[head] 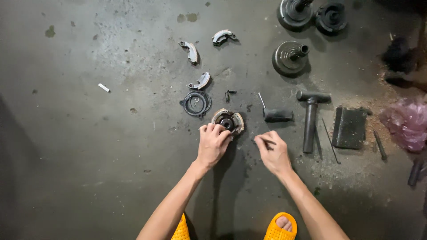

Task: Repairing a motorcycle clutch assembly by manipulating springs and small components with a tool

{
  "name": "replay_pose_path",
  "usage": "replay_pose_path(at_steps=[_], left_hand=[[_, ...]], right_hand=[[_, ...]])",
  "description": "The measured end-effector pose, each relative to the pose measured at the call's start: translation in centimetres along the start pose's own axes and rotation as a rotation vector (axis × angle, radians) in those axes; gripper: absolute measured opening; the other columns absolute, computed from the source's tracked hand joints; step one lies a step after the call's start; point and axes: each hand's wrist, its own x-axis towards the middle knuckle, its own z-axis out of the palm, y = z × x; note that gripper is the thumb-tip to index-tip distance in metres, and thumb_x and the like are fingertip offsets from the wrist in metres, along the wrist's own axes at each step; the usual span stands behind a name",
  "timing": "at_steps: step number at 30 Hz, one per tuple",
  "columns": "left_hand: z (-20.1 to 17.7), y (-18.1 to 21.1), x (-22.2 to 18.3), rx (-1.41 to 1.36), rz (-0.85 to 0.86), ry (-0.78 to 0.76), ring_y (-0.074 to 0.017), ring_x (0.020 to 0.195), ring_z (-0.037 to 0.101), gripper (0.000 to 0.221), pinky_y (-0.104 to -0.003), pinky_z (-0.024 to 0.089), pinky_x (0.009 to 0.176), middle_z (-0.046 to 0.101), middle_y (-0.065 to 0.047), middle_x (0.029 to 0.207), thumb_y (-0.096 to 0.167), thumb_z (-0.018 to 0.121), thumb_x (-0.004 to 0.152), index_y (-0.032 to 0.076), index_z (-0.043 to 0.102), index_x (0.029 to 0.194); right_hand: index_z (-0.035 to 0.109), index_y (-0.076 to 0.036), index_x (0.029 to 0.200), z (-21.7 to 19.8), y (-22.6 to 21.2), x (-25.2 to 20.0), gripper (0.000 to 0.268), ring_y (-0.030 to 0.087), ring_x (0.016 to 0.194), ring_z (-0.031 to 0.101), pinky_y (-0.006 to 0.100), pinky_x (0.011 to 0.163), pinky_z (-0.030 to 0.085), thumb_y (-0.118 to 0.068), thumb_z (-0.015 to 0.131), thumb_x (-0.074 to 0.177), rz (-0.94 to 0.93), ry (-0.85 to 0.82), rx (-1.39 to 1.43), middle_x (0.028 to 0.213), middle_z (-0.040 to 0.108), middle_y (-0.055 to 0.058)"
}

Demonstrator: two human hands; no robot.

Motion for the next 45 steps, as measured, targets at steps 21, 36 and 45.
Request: replay_pose_path(at_steps=[21,36,45], left_hand=[[0.8,-0.3,1.3,0.006,0.005,-0.063,-0.0223,0.094,0.056,0.022,-0.044,0.038,0.090,0.059,0.000,0.091,0.026,0.081,0.076,0.020,0.066,0.090],[2.8,-3.1,8.5,0.136,-0.279,-0.022,-0.0300,0.086,0.057,0.034,-0.045,0.045,0.075,0.054,-0.008,0.089,0.039,0.074,0.086,0.010,0.061,0.097],[-0.7,-3.0,8.9,-0.116,-0.431,-0.009,-0.0396,0.091,0.062,0.016,-0.049,0.051,0.076,0.061,-0.018,0.098,0.012,0.071,0.078,0.002,0.066,0.089]], right_hand=[[0.073,-0.008,0.090,1.7,-9.8,5.3,0.010,0.027,0.066,0.070,0.034,0.056,0.059,-0.010,0.067,0.098,-0.505,0.040,-0.086,0.084,0.068,0.006],[0.070,-0.007,0.063,0.0,-3.7,2.5,0.037,0.022,0.050,0.053,0.036,0.052,0.045,-0.027,0.070,0.095,0.073,0.032,0.054,0.050,0.057,0.015],[0.075,-0.008,0.123,-0.8,-4.0,3.4,0.039,0.030,0.068,0.069,0.045,0.071,0.053,-0.015,0.066,0.086,0.364,-0.162,0.024,0.066,0.074,0.019]])
